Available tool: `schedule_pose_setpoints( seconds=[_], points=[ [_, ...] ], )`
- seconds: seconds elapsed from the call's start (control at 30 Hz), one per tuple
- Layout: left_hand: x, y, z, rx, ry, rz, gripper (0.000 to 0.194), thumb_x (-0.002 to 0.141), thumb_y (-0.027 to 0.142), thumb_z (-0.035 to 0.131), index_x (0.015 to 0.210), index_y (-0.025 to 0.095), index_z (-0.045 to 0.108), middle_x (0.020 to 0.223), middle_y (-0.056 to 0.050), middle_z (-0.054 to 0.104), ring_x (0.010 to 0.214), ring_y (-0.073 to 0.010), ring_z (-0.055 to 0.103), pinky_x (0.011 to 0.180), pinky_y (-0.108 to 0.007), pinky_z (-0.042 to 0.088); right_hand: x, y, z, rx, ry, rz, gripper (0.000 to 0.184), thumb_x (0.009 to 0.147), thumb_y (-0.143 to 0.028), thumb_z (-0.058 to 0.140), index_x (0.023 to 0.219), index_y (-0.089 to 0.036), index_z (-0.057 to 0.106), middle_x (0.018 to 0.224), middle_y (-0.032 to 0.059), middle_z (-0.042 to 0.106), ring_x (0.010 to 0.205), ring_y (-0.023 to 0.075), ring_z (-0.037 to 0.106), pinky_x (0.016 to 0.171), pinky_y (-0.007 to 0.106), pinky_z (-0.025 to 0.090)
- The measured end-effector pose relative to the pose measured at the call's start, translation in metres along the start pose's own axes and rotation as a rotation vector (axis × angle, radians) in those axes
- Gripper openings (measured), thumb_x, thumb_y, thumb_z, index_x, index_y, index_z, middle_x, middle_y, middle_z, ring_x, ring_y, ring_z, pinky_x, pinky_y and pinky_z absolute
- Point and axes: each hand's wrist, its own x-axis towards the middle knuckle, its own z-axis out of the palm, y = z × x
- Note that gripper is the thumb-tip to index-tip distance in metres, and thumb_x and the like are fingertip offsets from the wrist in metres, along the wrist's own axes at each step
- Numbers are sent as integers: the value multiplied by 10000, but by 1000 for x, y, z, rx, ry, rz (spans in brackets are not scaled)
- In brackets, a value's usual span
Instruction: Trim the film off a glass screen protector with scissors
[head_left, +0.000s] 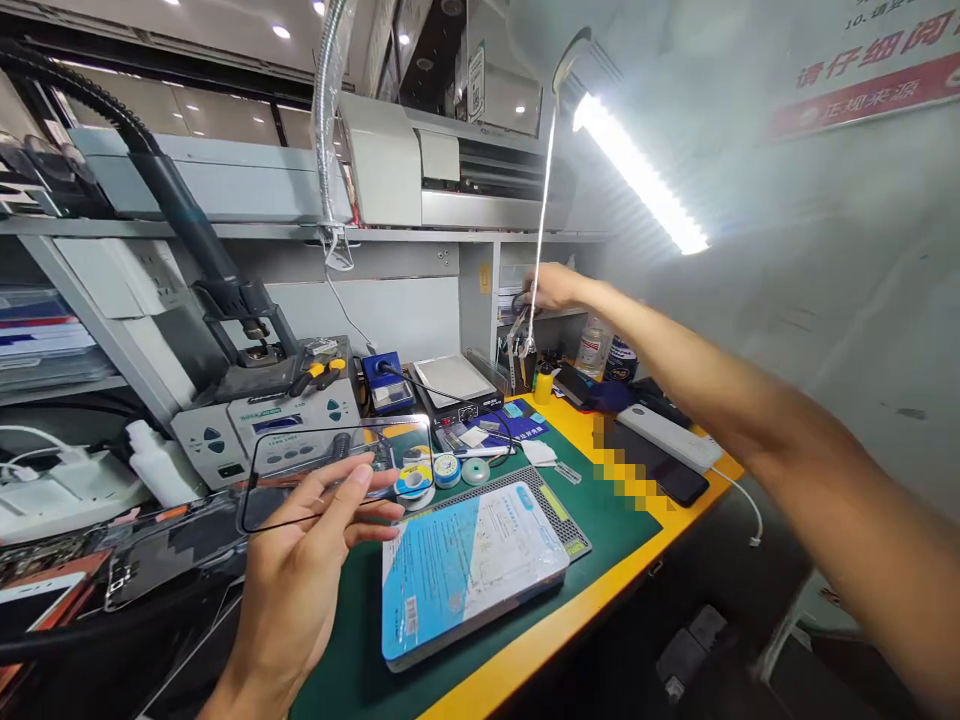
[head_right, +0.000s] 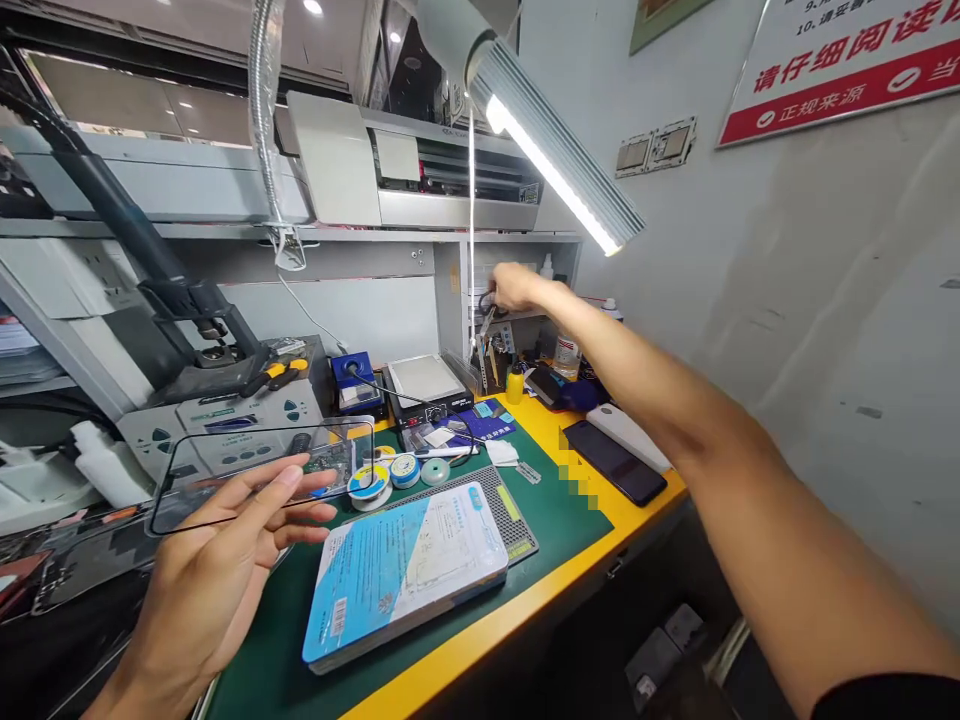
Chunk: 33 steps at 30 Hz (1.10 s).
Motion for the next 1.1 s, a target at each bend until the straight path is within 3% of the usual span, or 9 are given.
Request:
schedule_pose_setpoints(
  seconds=[0.1,0.2,0.27,0.4,0.53,0.67,0.8,0.93,1.1],
  points=[
    [-2,4,1,-68,5,-7,349,758,370,808,1030,178,703,909,-83,794,687,-201,732,610,-278,614,-44,7,-19,148,66,74,296,1003,-352,610,1211,-142,620,1094,74,685,859,177,685,752,360,595],
    [-6,9,3,-143,11,6,238,765,305,784,949,180,699,859,-76,795,696,-212,741,639,-299,627,-111,14,-13,320,172,152,301,1028,-427,526,1136,-151,579,895,54,707,544,116,622,465,239,502],
    [-9,13,5,-172,13,5,189,772,282,767,920,189,693,858,-74,799,707,-216,747,651,-307,631,-164,15,6,424,221,199,277,983,-456,582,1044,-189,546,860,62,720,463,114,602,368,211,431],
    [-16,16,11,-195,-6,2,159,778,280,752,896,198,684,839,-67,803,689,-213,747,669,-324,635,-261,8,59,593,196,313,374,898,-556,644,960,-203,536,757,57,725,412,168,634,308,229,426],
    [-21,14,14,-177,14,10,188,768,290,767,918,201,697,855,-60,804,703,-210,749,685,-319,639,-322,-6,101,869,121,529,473,788,-607,755,995,-214,594,826,58,732,464,170,652,332,215,420],
    [-31,11,13,-156,61,-58,268,731,296,800,967,196,722,927,-74,807,739,-223,758,690,-316,647,-351,-22,127,1129,59,617,475,793,-607,761,988,-203,607,794,36,703,451,130,611,333,178,376],
    [-43,3,13,-196,102,-125,307,687,266,828,968,191,729,935,-70,805,725,-211,755,672,-289,650,-363,-34,148,1625,22,706,460,838,-593,728,1017,-182,624,860,60,708,505,124,611,344,180,431],
    [-55,-10,20,-263,125,-183,268,723,223,806,971,209,708,915,-60,801,742,-196,750,652,-273,645,-368,-45,161,1966,57,899,256,868,-364,775,963,-159,655,839,44,696,482,62,540,355,130,401],
    [-64,-22,33,-298,88,-192,272,755,252,797,993,233,668,907,-50,801,717,-186,743,665,-288,637,-367,-50,166,2299,-64,941,175,828,-218,820,885,-133,677,801,46,698,452,22,486,369,108,354]
  ],
)
